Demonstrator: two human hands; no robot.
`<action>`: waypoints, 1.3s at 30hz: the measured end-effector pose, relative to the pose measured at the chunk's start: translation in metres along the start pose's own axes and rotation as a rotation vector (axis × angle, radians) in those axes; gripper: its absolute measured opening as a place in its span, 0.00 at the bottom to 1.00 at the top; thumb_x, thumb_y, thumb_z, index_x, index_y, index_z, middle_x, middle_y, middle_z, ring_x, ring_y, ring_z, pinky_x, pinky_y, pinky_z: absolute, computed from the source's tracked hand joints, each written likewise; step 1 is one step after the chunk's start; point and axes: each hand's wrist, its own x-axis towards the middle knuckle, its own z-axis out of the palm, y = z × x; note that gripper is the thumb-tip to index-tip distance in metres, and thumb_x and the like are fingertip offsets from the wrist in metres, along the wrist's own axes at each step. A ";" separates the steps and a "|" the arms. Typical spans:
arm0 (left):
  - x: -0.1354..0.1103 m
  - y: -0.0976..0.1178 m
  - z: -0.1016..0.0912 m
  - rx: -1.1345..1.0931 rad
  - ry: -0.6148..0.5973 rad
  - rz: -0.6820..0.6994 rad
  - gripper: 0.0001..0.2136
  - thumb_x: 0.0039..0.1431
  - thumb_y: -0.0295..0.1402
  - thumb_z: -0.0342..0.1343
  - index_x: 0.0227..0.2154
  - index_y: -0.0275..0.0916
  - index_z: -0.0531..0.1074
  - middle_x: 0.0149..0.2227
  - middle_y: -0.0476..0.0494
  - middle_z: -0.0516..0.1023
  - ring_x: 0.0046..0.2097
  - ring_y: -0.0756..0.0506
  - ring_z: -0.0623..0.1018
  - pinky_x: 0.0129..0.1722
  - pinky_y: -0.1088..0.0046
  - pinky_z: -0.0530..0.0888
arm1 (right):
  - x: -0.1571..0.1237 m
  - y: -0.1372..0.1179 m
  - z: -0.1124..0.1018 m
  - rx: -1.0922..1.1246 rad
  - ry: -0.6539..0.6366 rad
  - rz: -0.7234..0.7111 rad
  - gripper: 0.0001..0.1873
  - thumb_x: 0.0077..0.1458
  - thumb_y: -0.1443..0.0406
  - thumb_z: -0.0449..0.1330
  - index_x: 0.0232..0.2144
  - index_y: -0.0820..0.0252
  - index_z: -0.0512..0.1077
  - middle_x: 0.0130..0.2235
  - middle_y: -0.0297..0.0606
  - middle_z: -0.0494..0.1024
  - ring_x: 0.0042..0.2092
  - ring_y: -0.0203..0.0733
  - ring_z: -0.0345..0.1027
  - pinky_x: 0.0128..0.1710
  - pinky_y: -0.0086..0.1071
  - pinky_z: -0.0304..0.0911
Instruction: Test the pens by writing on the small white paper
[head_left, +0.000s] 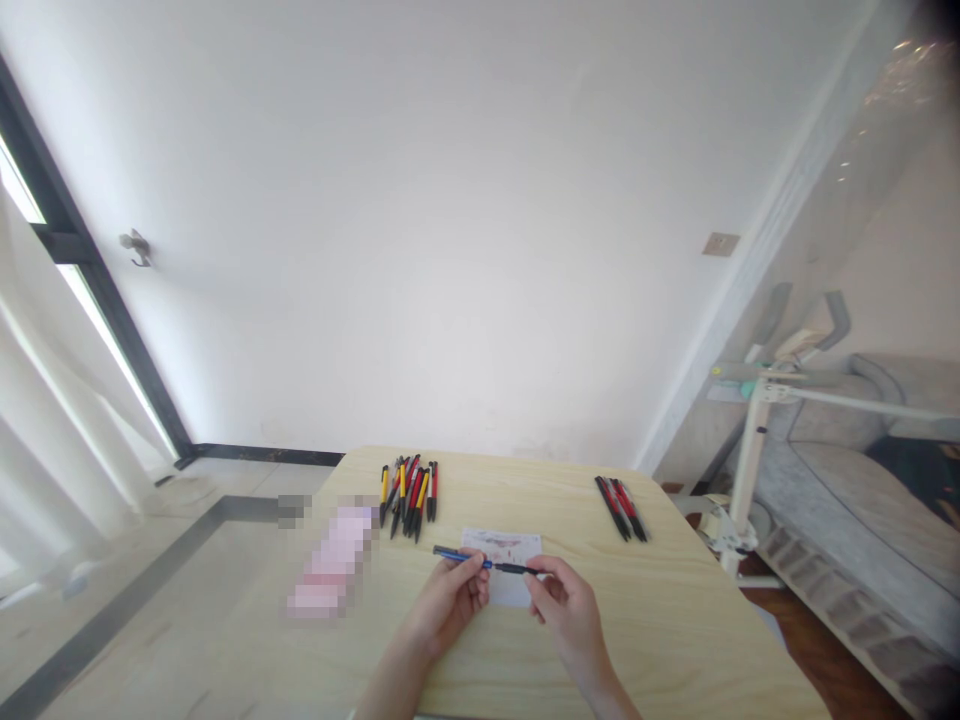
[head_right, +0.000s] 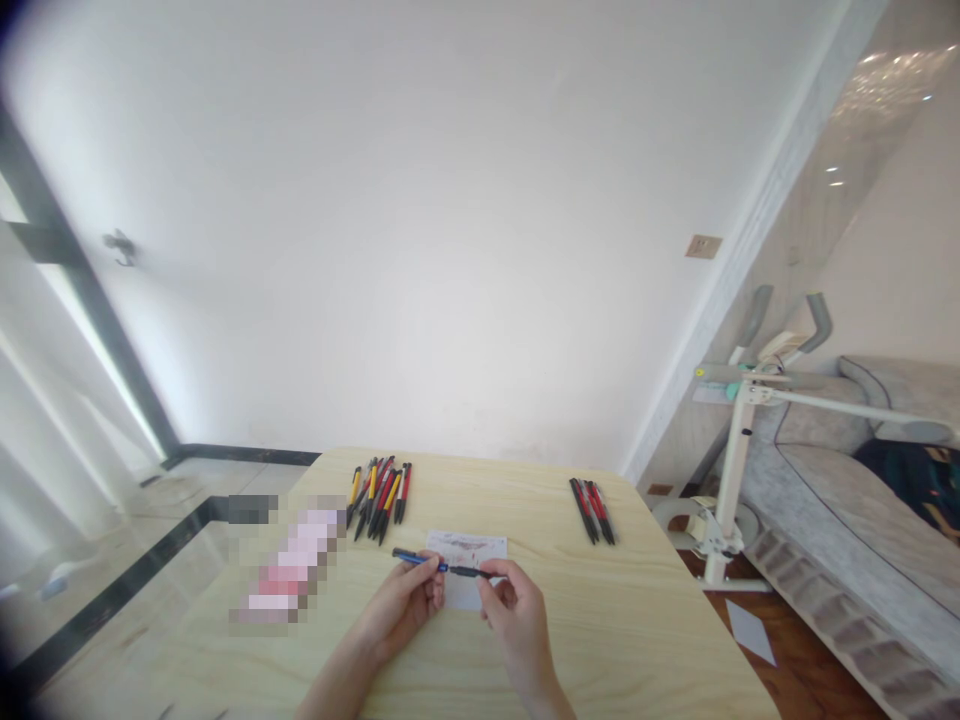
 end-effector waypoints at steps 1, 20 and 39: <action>0.000 0.000 0.000 0.000 0.001 0.000 0.04 0.51 0.27 0.59 0.27 0.33 0.68 0.22 0.48 0.72 0.23 0.56 0.72 0.25 0.82 0.69 | 0.000 0.000 0.000 0.003 0.001 0.001 0.15 0.46 0.58 0.60 0.32 0.64 0.70 0.16 0.29 0.65 0.18 0.34 0.60 0.16 0.25 0.54; -0.002 0.001 0.002 0.011 0.011 -0.011 0.06 0.49 0.27 0.60 0.27 0.34 0.68 0.22 0.49 0.72 0.23 0.56 0.72 0.26 0.82 0.69 | -0.001 -0.004 0.004 0.023 0.006 0.033 0.18 0.42 0.54 0.62 0.30 0.63 0.71 0.16 0.29 0.64 0.18 0.34 0.59 0.16 0.26 0.55; -0.002 0.001 0.002 0.013 0.027 -0.003 0.06 0.48 0.27 0.61 0.27 0.34 0.68 0.21 0.50 0.72 0.23 0.55 0.72 0.25 0.82 0.69 | 0.000 0.002 0.006 -0.001 0.013 -0.007 0.17 0.43 0.55 0.62 0.30 0.63 0.71 0.15 0.29 0.66 0.17 0.35 0.61 0.15 0.26 0.56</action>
